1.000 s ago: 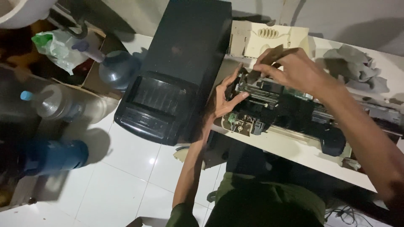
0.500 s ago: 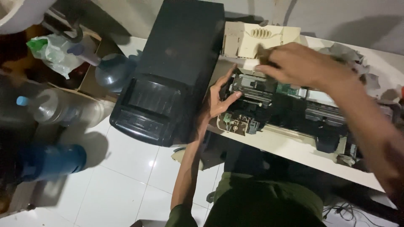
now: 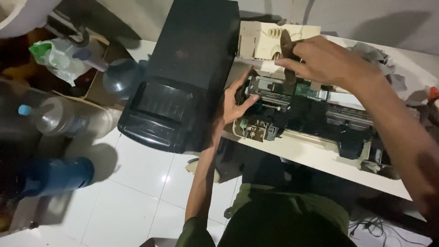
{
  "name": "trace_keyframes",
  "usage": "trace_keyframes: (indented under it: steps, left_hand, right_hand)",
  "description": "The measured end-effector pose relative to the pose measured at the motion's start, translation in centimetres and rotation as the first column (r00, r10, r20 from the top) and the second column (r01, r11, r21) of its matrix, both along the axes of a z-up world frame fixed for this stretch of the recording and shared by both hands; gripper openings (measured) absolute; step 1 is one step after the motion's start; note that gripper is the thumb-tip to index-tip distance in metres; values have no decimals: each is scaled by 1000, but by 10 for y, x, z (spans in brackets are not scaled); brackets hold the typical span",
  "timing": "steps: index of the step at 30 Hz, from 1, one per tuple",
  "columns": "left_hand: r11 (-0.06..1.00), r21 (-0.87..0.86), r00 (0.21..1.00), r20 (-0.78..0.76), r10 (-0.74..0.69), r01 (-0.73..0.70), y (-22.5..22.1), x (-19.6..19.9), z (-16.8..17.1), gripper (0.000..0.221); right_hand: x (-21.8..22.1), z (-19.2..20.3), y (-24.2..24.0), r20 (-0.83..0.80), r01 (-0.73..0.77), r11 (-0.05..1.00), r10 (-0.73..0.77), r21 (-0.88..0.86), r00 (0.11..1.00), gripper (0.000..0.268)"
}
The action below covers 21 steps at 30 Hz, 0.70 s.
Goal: Inspecting and cleaning the internal components of a disassembled printer using a magnifying glass, brush, and cloth.
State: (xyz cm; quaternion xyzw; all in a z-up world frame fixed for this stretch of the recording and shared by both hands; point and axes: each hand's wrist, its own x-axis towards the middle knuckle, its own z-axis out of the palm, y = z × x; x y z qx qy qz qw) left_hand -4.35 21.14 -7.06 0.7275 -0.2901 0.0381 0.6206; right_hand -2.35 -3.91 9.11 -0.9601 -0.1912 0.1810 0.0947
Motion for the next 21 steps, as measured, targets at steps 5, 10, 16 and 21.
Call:
trace_keyframes:
  steps: [5,10,16,21]
  left_hand:
    - [983,-111,970,-178,-167,149,9,-1,19,69]
    - [994,-74,969,-228,-93,79,6,-4,19,68]
    - [975,-169,942,-278,-189,146,7,-8,23,68]
    - [994,-72,956,-276,-100,83,7,-3,10,76]
  right_hand:
    - [0,-16,19,33,7,959,-17,284,999,47]
    - [10,-26,22,171,-69,945,13,321,985,46]
    - [8,-35,32,135,-54,830,-26,555,990,30]
    - [15,-43,31,250,-80,913,-25,401,968,39]
